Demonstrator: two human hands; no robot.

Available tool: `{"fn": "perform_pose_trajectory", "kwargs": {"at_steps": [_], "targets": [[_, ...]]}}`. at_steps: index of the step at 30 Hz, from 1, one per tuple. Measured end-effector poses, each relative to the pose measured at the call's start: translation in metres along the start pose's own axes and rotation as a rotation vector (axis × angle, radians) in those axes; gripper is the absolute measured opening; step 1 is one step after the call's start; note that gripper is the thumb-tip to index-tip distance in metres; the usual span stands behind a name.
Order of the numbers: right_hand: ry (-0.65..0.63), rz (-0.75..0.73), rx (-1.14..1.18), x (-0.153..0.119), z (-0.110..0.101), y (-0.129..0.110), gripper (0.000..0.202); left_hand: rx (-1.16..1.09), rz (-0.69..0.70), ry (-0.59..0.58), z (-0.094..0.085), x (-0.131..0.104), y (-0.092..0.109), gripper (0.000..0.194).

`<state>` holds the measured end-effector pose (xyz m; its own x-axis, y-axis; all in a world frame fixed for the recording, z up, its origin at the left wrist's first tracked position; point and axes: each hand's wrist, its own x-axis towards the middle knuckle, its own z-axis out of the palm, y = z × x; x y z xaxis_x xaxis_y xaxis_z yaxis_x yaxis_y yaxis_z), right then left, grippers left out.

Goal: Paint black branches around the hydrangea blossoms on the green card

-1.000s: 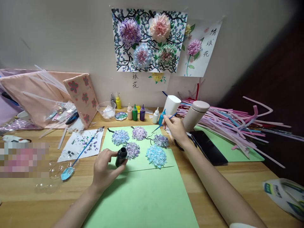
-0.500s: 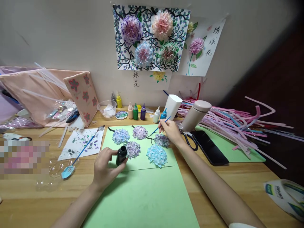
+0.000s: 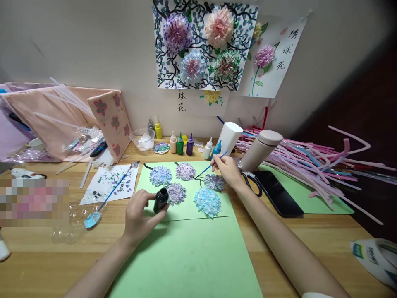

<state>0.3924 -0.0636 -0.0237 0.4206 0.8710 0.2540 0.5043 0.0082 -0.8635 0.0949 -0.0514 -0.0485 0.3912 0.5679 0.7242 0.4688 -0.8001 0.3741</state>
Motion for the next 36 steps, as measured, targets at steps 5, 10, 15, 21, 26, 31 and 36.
{"fn": "perform_pose_trajectory", "kwargs": {"at_steps": [5,10,15,21,26,31,36], "targets": [[0.025,-0.002,-0.012,0.0016,-0.0021,0.0022,0.039,-0.001,0.005,-0.004,-0.0002,0.001,0.0006,0.021],[0.041,-0.007,-0.031,0.0027,-0.0032,0.0038,0.04,0.0,0.013,-0.006,-0.0005,0.0004,0.0008,0.021],[0.043,-0.005,-0.056,0.0044,-0.0056,0.004,0.04,0.004,0.023,0.005,-0.0007,-0.0008,-0.0007,0.023],[0.072,-0.009,-0.083,0.0046,-0.0077,0.0029,0.039,-0.01,0.024,-0.001,-0.0019,0.0005,-0.001,0.022],[0.089,-0.009,-0.097,0.003,-0.0074,0.0026,0.039,-0.013,0.037,0.002,-0.0024,0.0019,-0.0008,0.022],[0.103,-0.009,-0.107,0.0032,-0.008,0.0029,0.039,-0.011,0.04,-0.002,-0.001,0.0029,-0.0006,0.023],[0.108,-0.015,-0.117,0.0038,-0.0093,0.0012,0.039,0.001,0.037,0.007,-0.0013,0.0034,0.0004,0.022]]}}
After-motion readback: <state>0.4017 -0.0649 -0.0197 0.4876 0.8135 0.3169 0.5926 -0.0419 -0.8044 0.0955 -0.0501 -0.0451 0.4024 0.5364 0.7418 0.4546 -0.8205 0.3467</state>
